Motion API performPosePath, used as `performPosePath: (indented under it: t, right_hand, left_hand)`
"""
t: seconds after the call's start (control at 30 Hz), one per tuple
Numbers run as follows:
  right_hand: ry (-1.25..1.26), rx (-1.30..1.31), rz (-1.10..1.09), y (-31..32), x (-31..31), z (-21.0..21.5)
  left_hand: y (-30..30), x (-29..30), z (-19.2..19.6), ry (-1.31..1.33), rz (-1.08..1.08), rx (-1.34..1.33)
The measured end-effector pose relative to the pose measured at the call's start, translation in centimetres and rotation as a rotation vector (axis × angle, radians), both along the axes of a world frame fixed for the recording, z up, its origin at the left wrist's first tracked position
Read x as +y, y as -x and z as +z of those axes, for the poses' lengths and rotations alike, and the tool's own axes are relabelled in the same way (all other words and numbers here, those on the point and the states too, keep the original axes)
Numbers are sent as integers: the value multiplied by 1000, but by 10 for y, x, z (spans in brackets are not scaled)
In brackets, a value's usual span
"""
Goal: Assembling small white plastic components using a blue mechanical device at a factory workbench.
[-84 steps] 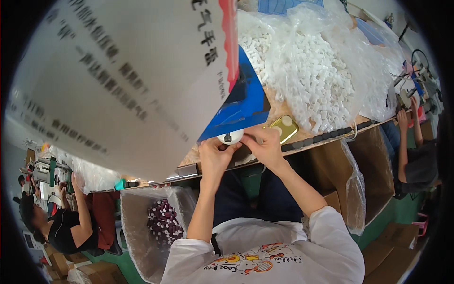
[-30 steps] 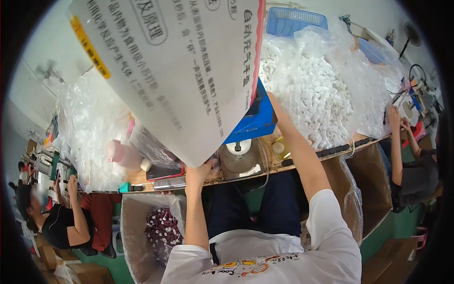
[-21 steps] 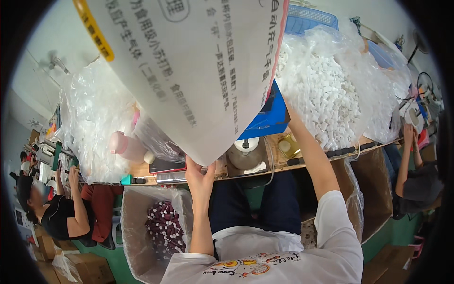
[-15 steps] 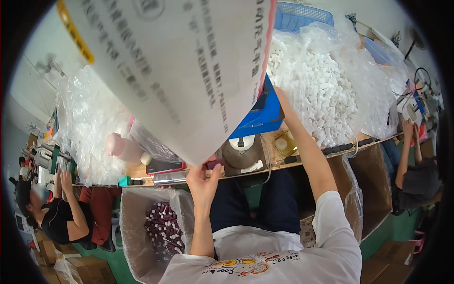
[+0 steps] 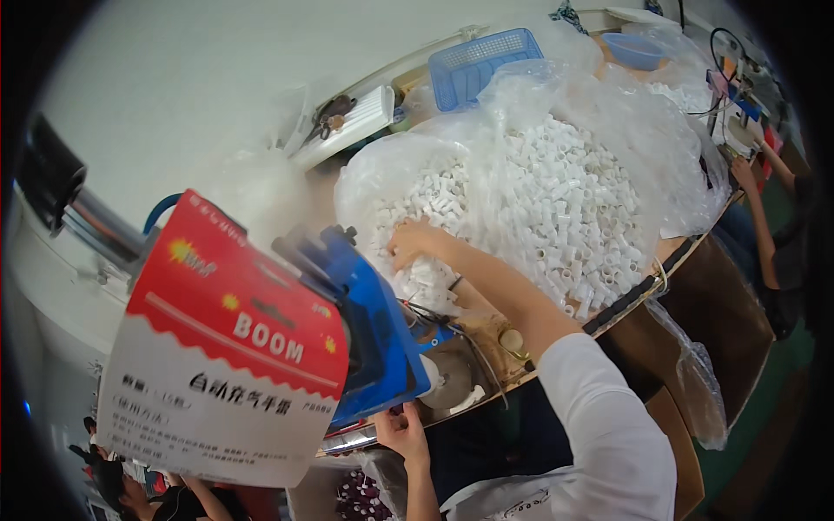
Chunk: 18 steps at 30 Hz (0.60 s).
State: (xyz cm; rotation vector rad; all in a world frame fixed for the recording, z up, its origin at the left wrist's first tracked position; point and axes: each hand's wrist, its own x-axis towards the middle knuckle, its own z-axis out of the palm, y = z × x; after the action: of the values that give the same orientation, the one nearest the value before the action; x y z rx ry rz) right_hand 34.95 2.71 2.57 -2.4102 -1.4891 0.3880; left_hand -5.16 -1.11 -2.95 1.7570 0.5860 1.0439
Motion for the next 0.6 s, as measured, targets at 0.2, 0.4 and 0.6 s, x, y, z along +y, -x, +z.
performPosePath:
  t: [0.2,0.4,0.6]
  right_hand:
    - [-243,-37,68,5,-52,-8]
    - [-321,-181,129,28,-110,-11]
    - [-632,-436,121,58,-166,-30]
  left_hand:
    - [-17,21,-16,-162,58,20]
    - [-18,13,-3,54,0,11]
    - [-8,6,10,138,-54,-82]
